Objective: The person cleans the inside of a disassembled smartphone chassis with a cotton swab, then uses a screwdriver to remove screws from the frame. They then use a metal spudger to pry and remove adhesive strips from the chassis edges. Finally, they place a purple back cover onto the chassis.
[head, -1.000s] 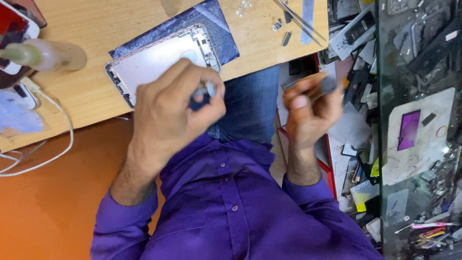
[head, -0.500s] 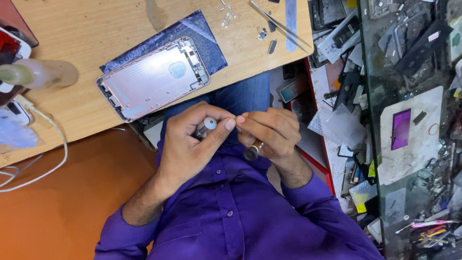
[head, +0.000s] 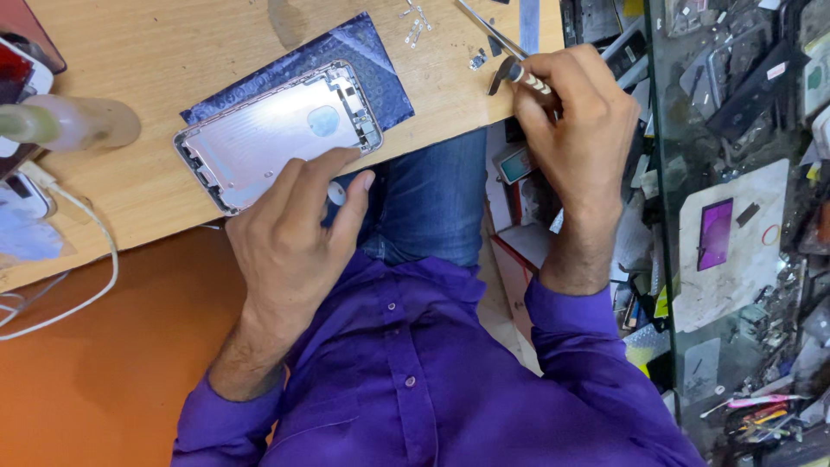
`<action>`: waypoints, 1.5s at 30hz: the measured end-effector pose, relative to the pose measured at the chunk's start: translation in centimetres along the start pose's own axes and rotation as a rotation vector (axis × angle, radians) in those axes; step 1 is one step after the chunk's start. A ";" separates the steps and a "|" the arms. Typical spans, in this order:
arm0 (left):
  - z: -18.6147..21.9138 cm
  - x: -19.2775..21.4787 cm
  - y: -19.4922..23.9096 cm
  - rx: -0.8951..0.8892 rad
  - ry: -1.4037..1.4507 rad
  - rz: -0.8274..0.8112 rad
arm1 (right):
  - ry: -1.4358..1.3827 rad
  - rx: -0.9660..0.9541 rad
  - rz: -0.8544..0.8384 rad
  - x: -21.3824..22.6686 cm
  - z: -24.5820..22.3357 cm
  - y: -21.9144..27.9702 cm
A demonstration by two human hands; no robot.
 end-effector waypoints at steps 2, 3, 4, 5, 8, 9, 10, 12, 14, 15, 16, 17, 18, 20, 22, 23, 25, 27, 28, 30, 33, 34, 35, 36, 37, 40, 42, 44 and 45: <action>-0.1 0.1 -0.4 -0.042 -0.083 0.026 | 0.010 0.028 -0.017 0.1 -0.4 -0.9; -0.2 0.0 -0.6 -0.056 -0.097 0.016 | 0.011 0.056 -0.020 0.2 -0.6 -1.3; -0.2 -0.2 -0.8 -0.070 -0.111 0.007 | 0.014 0.087 -0.027 0.2 -1.0 -1.6; -0.3 -0.3 -1.0 -0.071 -0.127 0.005 | 0.018 0.117 -0.031 0.2 -1.3 -2.0; 0.0 -0.9 -1.5 -0.079 -0.160 -0.004 | 0.041 0.183 -0.060 0.3 -1.8 -2.5; 0.1 -1.0 -1.5 -0.082 -0.167 -0.007 | 0.042 0.187 -0.075 0.2 -1.8 -2.5; 0.2 -1.1 -1.6 -0.086 -0.173 -0.010 | 0.044 0.191 -0.090 0.1 -1.8 -2.5; 0.1 -1.2 -1.9 -0.084 -0.186 -0.024 | 0.048 0.170 -0.126 -0.4 -1.6 -2.5; 0.2 -1.3 -2.1 -0.093 -0.176 -0.027 | 0.060 0.159 -0.152 -0.5 -1.3 -2.4; 0.2 -1.3 -2.1 -0.102 -0.162 -0.021 | 0.067 0.160 -0.159 -0.5 -1.2 -2.4; 0.2 -1.2 -2.1 -0.111 -0.148 -0.015 | 0.075 0.161 -0.166 -0.6 -1.1 -2.4; 0.2 -1.3 -2.2 -0.110 -0.142 -0.024 | 0.087 0.169 -0.169 -0.5 -1.1 -2.4; 0.1 -1.3 -2.2 -0.108 -0.137 -0.032 | 0.099 0.176 -0.171 -0.5 -1.2 -2.5; 0.0 -1.5 -2.4 -0.105 -0.135 -0.052 | 0.113 0.201 -0.161 -0.4 -1.4 -2.6; 0.0 -1.7 -2.6 -0.103 -0.143 -0.075 | 0.118 0.235 -0.136 -0.1 -1.8 -2.7; -0.1 -1.7 -2.6 -0.103 -0.147 -0.080 | 0.119 0.216 -0.158 -0.3 -1.7 -2.7; -0.1 -1.8 -2.7 -0.104 -0.154 -0.089 | 0.118 0.189 -0.188 -0.4 -1.5 -2.7; -0.3 -2.1 -3.0 -0.076 -0.138 -0.138 | 0.109 0.181 -0.189 -0.4 -1.5 -2.7; -0.4 -2.3 -3.1 -0.061 -0.129 -0.162 | 0.097 0.186 -0.173 -0.3 -1.6 -2.8; -0.4 -2.3 -3.3 -0.066 -0.100 -0.168 | 0.066 0.199 -0.131 0.1 -1.8 -2.7; -0.6 -2.4 -3.6 -0.054 -0.083 -0.192 | -0.067 0.162 -0.017 0.8 -1.7 -2.3; -0.6 -2.4 -3.7 -0.046 -0.082 -0.202 | -0.124 0.140 0.027 1.0 -1.6 -2.0; -0.7 -2.4 -3.7 -0.036 -0.072 -0.217 | -0.121 0.092 0.054 1.1 -1.3 -1.6; -0.8 -2.4 -3.7 -0.026 -0.061 -0.232 | -0.117 0.044 0.081 1.0 -1.1 -1.1; -0.9 -2.4 -3.8 -0.019 -0.050 -0.247 | -0.111 -0.004 0.109 1.0 -0.8 -0.6; -1.0 -2.5 -3.8 -0.005 -0.058 -0.265 | -0.175 -0.088 0.084 -0.2 -0.2 0.6; -1.2 -2.8 -3.9 0.013 -0.047 -0.285 | -0.177 -0.113 0.099 -0.6 -0.3 1.5; -1.2 -2.7 -3.9 0.015 -0.044 -0.276 | -0.229 -0.140 0.120 -1.2 -0.7 2.0; -1.2 -2.6 -3.8 0.009 -0.047 -0.261 | -0.280 -0.158 0.131 -1.6 -1.1 2.2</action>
Point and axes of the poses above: each hand's wrist, its own y-axis away from the middle knuckle, its own x-axis out of the back of the hand, z = x × y, the point moved 8 cm from there along -y, towards the middle knuckle, and after that the axes turned 15 degrees about x, right-handed, at the moved point
